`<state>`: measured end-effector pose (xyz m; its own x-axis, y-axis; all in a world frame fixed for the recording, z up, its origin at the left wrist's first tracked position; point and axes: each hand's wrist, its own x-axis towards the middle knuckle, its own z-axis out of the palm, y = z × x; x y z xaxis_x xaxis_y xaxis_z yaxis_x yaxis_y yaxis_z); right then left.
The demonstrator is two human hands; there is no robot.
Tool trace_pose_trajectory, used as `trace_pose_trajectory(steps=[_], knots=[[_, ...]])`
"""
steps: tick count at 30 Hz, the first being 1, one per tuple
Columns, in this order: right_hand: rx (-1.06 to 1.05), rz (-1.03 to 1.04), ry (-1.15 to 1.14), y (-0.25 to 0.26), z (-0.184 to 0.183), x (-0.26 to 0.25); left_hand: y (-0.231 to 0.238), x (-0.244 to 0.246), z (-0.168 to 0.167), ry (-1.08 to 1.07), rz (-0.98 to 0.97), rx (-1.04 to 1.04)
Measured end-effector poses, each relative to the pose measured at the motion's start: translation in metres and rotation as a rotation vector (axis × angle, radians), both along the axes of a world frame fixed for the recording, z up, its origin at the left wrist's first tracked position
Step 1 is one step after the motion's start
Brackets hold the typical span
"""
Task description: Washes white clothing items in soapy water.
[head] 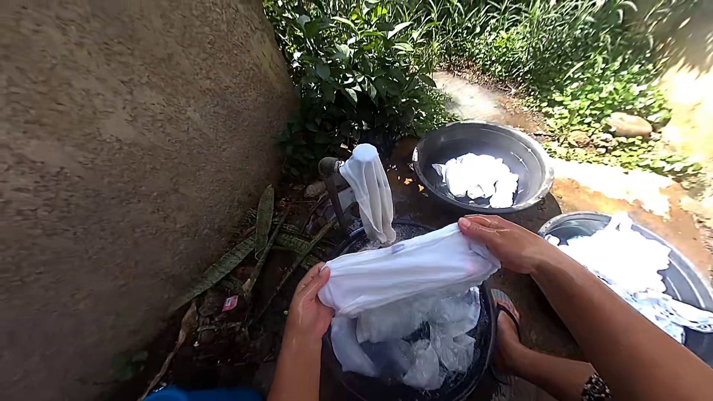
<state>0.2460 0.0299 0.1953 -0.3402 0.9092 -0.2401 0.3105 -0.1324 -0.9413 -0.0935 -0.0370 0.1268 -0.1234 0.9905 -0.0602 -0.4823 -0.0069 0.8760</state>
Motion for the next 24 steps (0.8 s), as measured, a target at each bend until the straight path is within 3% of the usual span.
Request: trace_pose_trajectory(steps=[5,12,15,17,19,21,24], knots=[[0.124,0.028,-0.056,0.002,0.012,-0.003,-0.005,0.001,0.011,0.013,-0.028,-0.019],[-0.041,0.131,0.137,0.001,0.001,-0.029,-0.015,-0.037,-0.022,-0.155,-0.242,0.077],[-0.134,0.158,0.22,0.003,-0.009,-0.032,-0.018,-0.038,-0.031,-0.129,-0.207,-0.029],[-0.24,0.133,0.297,0.007,-0.03,-0.031,-0.012,-0.03,-0.039,0.149,-0.14,-0.241],[-0.358,0.048,0.324,0.011,-0.078,-0.031,0.002,-0.02,-0.074,0.59,-0.173,-0.378],[-0.457,-0.054,0.22,0.009,-0.141,-0.037,0.008,-0.001,-0.116,0.898,-0.311,-0.428],[-0.569,-0.109,-0.009,-0.012,-0.215,-0.055,0.0,0.04,-0.166,1.195,-0.52,-0.467]])
